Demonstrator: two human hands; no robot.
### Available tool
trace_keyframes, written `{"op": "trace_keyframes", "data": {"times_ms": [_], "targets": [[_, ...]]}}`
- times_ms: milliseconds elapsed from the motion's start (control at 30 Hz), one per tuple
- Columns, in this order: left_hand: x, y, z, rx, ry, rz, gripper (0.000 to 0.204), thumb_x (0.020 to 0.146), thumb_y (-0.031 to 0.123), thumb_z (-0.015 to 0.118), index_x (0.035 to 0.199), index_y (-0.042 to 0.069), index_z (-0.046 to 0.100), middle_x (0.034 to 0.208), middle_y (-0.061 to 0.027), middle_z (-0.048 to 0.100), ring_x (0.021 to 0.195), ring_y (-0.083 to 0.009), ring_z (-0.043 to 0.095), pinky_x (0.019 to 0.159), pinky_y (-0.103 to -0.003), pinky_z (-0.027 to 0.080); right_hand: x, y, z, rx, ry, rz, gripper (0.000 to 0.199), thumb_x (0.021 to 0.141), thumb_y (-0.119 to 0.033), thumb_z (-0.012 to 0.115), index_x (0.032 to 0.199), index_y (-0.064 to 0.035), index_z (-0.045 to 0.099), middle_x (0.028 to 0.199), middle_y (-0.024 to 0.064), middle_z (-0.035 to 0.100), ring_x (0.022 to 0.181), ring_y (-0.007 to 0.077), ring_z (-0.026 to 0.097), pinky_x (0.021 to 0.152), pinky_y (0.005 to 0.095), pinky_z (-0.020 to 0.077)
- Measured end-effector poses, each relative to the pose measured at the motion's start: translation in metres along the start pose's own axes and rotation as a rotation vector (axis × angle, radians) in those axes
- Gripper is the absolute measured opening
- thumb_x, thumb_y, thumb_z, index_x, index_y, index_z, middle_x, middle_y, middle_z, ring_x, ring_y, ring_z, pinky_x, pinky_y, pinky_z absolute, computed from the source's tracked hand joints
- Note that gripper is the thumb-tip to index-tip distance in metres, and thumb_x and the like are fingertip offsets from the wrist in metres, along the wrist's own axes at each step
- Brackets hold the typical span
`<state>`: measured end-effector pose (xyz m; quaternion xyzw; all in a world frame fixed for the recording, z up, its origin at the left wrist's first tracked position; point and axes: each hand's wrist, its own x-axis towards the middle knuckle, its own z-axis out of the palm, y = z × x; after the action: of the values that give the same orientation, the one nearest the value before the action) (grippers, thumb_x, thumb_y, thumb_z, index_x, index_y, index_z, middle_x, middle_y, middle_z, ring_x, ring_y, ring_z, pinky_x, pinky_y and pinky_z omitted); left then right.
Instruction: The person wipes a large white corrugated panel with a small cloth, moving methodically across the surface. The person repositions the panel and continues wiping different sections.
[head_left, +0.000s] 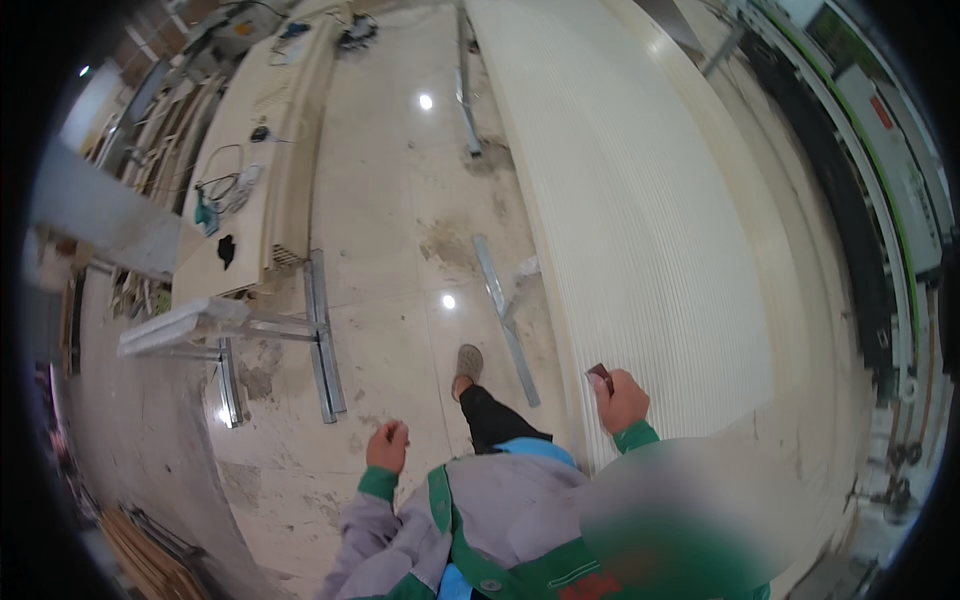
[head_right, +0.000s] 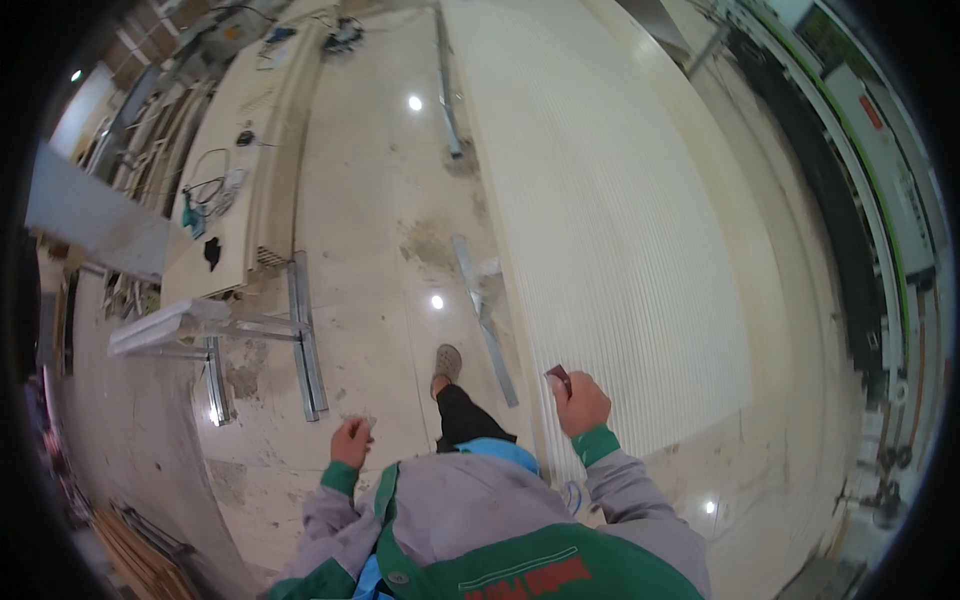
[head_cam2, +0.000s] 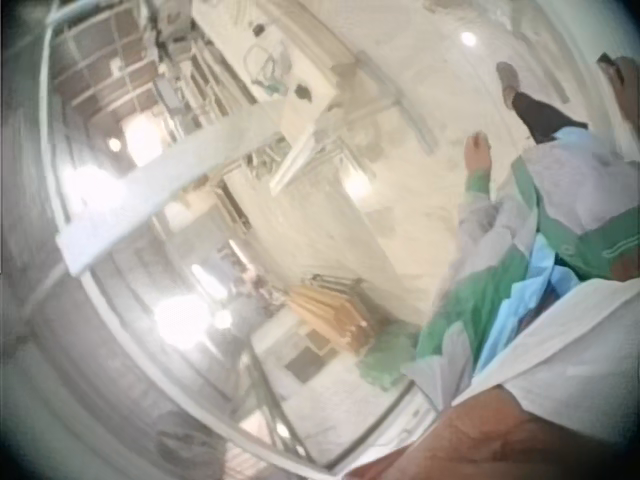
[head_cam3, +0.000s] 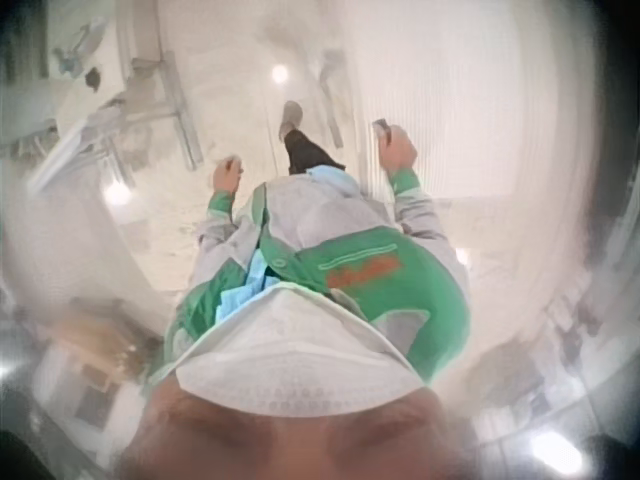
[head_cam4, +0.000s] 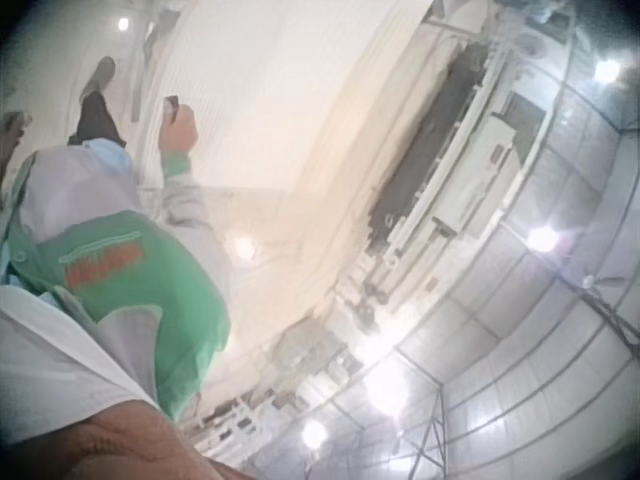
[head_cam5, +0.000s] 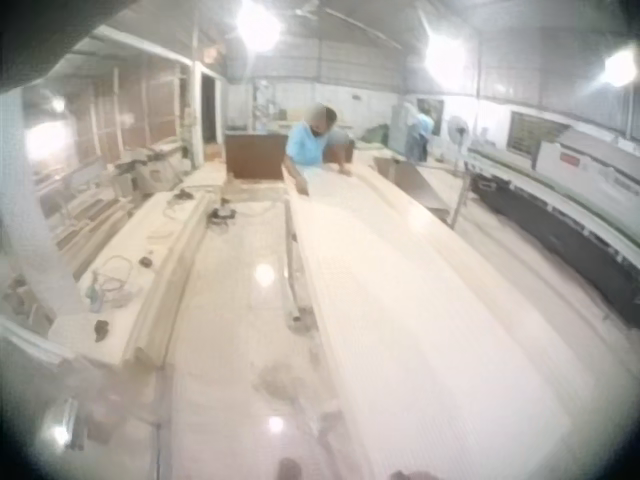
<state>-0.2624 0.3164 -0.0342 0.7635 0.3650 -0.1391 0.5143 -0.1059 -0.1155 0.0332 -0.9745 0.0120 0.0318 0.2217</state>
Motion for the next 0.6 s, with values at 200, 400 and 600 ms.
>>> {"op": "trace_keyframes", "data": {"times_ms": [200,400,600], "targets": [[0.165,0.045,-0.062,0.644,-0.095,0.255,0.046,0.096,0.044,0.065,0.123,0.006,0.069,0.107,-0.014,0.075,0.099,-0.031,0.071,0.09,-0.041,0.055,0.056,-0.055,0.004,0.166,0.044,0.201,0.037,0.096,-0.039,0.069,0.084,-0.0049,0.061,0.074,0.0164,0.063,0.067,0.0335,0.064,0.062,0.0463,0.0498],[0.275,0.027,-0.111,0.297,-0.008,-0.101,0.048,0.096,0.041,0.063,0.121,0.0,0.069,0.102,-0.0145,0.076,0.085,-0.0241,0.075,0.078,-0.04,0.058,0.093,-0.087,0.022,0.056,0.061,0.285,0.034,0.097,-0.038,0.067,0.085,-0.0068,0.062,0.079,0.0145,0.066,0.07,0.0356,0.065,0.064,0.049,0.0498],[0.299,-0.011,-0.117,0.595,-0.153,-0.139,0.047,0.095,0.042,0.066,0.112,-0.001,0.074,0.09,-0.0148,0.076,0.075,-0.024,0.075,0.077,-0.039,0.059,0.105,-0.095,0.018,-0.013,0.066,0.207,0.031,0.098,-0.035,0.065,0.083,-0.0076,0.061,0.077,0.0125,0.064,0.07,0.0369,0.063,0.063,0.0519,0.0481]]}}
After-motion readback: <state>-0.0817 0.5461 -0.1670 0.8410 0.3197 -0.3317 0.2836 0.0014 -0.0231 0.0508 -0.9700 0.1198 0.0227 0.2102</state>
